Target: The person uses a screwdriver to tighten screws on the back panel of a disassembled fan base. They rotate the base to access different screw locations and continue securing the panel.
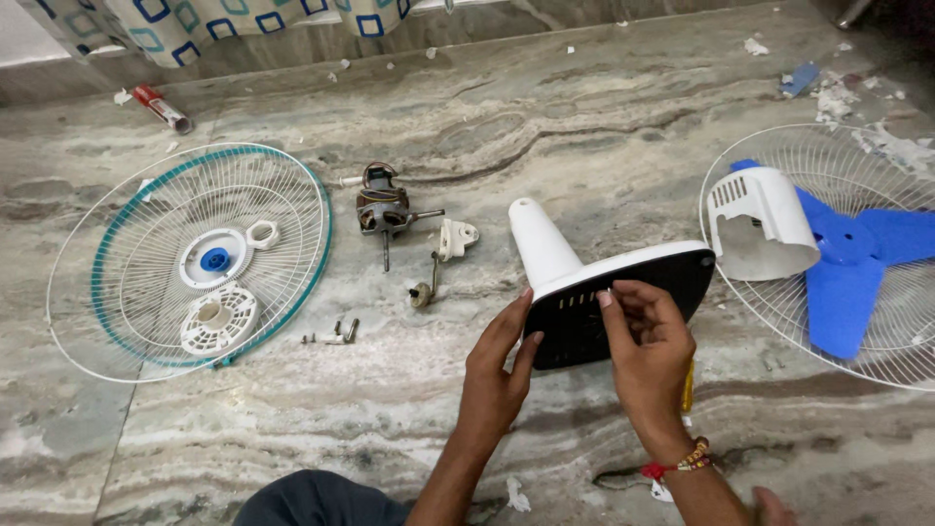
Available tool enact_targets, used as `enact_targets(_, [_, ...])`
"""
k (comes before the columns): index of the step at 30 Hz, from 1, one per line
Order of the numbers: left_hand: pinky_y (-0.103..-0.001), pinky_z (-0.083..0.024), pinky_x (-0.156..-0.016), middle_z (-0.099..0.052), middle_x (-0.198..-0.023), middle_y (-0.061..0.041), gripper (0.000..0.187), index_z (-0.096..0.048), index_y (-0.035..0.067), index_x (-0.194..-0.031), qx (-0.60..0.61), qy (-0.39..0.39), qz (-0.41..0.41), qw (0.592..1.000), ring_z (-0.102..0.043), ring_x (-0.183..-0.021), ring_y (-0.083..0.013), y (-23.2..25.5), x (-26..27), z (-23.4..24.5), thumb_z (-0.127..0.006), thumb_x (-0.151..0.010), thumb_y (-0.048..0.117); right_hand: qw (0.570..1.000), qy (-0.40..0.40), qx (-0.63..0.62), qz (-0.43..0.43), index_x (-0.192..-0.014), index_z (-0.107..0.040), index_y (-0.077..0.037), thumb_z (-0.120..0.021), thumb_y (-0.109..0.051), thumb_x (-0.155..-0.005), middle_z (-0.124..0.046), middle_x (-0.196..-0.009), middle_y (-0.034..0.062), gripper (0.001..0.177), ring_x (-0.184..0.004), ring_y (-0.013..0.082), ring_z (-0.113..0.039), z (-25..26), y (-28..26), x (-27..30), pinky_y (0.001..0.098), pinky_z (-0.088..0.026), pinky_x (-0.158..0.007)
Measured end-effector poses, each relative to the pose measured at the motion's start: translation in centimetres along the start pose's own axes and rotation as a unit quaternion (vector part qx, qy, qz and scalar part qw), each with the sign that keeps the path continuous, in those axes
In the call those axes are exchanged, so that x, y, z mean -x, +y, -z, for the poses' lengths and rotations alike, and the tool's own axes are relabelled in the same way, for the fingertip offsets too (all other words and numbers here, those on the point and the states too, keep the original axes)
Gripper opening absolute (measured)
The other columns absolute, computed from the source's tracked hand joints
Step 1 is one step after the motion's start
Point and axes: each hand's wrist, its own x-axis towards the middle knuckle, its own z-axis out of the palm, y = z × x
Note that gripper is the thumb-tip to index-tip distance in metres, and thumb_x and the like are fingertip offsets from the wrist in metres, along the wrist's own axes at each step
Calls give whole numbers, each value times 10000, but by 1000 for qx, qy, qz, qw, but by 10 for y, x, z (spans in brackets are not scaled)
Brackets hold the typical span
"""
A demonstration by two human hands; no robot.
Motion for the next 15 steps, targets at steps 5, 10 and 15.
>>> enact_targets(5, [-386, -511, -1076, -645, -1439, -164, 539, -551, 109, -1489, 13, -1, 23, 1000, -632, -1342, -295, -1, 1, -2, -682, -971, 46, 999, -16, -18, -25, -1121, -679, -4, -694, -77, -977, -761, -987, 17, 162, -904, 56, -702, 3, 3, -1, 193, -545, -775])
enact_targets(10, [-390, -499, -1090, -642, -1447, -166, 544, -543, 103, -1498, 18, 5, 12, 1000, -624, -1356, -296, -1, 2, -1, -673, -974, 37, 999, -12, -14, -28, -1127, -716, -7, -715, -71, -985, -731, -968, 23, 155, -842, 52, -639, 3, 3, 1, 198, -506, -731])
enact_targets(15, [-379, -557, -1035, -617, -1465, -142, 547, -514, 157, -1513, 24, -26, 70, 997, -603, -1355, -279, 0, 2, -1, -652, -988, 91, 999, -32, -18, 1, -1153, -716, -5, -702, -66, -984, -728, -987, 21, 181, -845, 39, -643, 2, -2, 6, 184, -517, -721])
